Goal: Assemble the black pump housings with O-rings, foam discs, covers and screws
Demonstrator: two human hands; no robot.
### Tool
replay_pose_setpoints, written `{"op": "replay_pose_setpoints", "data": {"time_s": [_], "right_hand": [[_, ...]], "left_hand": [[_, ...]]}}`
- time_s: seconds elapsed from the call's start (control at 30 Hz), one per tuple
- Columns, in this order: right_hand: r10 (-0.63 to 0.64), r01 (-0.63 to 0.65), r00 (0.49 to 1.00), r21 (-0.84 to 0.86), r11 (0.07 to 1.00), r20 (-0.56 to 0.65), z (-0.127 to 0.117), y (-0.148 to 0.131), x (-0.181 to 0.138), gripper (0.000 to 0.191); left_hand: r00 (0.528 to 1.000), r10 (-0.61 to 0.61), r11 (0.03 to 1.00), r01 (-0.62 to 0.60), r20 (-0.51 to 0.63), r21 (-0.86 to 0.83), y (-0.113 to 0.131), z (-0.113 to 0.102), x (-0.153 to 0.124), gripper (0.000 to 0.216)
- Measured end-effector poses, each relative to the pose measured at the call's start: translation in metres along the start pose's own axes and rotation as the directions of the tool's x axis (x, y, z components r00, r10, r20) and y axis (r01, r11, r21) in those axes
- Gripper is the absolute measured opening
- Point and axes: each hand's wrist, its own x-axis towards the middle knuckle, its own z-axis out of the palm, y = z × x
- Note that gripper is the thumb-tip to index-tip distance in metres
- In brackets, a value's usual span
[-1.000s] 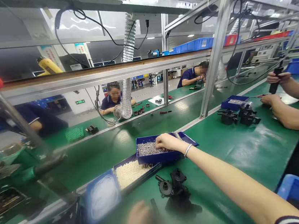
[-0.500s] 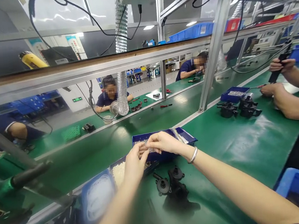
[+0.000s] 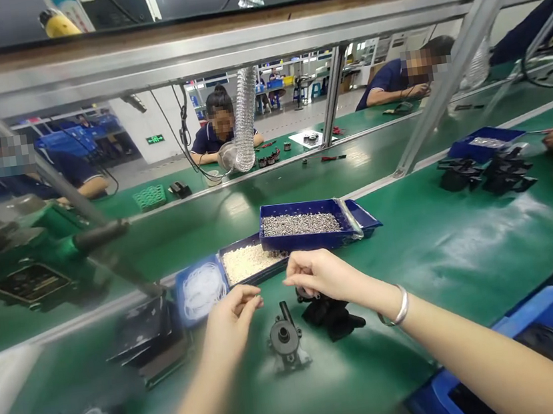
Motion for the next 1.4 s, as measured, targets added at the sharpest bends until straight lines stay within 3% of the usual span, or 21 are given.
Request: {"op": "replay_pose_setpoints", "data": {"time_s": [0.1, 0.2, 0.3, 0.43, 0.57, 0.67, 0.77, 0.83, 0.9, 1.07, 1.23, 1.4], "right_hand": [[0.041, -0.032, 0.991, -0.073, 0.997, 0.126, 0.008, 0.002, -0.014, 0.013], [0.002, 0.033, 0.975, -0.153, 0.988, 0.221, 0.019, 0.003, -0.026, 0.013], [-0.076, 0.143, 0.969, -0.282, 0.949, 0.234, 0.029, 0.002, -0.034, 0.012], [-0.095, 0.178, 0.967, -0.362, 0.915, 0.236, 0.034, -0.001, -0.04, 0.009], [-0.106, 0.198, 0.964, -0.389, 0.9, 0.244, 0.035, -0.002, -0.043, 0.009], [-0.116, 0.202, 0.966, -0.398, 0.895, 0.23, 0.037, 0.001, -0.045, 0.007], [-0.108, 0.183, 0.973, -0.393, 0.901, 0.205, 0.039, 0.005, -0.05, 0.009], [-0.095, 0.165, 0.977, -0.396, 0.903, 0.191, 0.042, 0.008, -0.055, 0.012], [-0.09, 0.157, 0.98, -0.404, 0.901, 0.18, 0.045, 0.011, -0.062, 0.015], [-0.114, 0.153, 0.986, -0.38, 0.912, 0.124, 0.054, 0.016, -0.072, 0.023], [-0.125, 0.16, 0.985, -0.353, 0.922, 0.12, 0.054, 0.016, -0.072, 0.023], [-0.148, 0.176, 0.983, -0.368, 0.913, 0.104, 0.054, 0.014, -0.074, 0.025]], "left_hand": [[0.992, -0.123, 0.986, 0.121, -0.013, -0.115, -0.022, -0.006, -0.023, 0.029], [0.985, -0.149, 0.986, 0.141, -0.089, -0.084, -0.041, -0.006, -0.038, 0.029], [0.977, -0.159, 0.986, 0.15, -0.142, -0.069, -0.051, 0.0, -0.045, 0.029], [0.978, -0.145, 0.986, 0.132, -0.148, -0.1, -0.049, 0.012, -0.05, 0.024], [0.986, -0.027, 1.0, 0.026, -0.164, -0.01, -0.049, 0.021, -0.053, 0.014], [0.966, 0.203, 0.973, -0.18, -0.161, 0.147, -0.053, 0.023, -0.053, 0.01], [0.869, 0.489, 0.823, -0.429, -0.08, 0.373, -0.057, 0.02, -0.054, 0.011], [0.8, 0.6, 0.703, -0.513, -0.023, 0.492, -0.058, 0.017, -0.056, 0.014], [0.784, 0.621, 0.659, -0.513, -0.012, 0.55, -0.059, 0.015, -0.058, 0.016], [0.801, 0.598, 0.665, -0.506, 0.013, 0.55, -0.058, 0.013, -0.059, 0.014], [0.736, 0.663, 0.479, -0.56, 0.14, 0.676, -0.053, 0.009, -0.058, 0.026], [0.795, 0.565, 0.453, -0.522, 0.22, 0.723, -0.047, 0.012, -0.063, 0.033]]}}
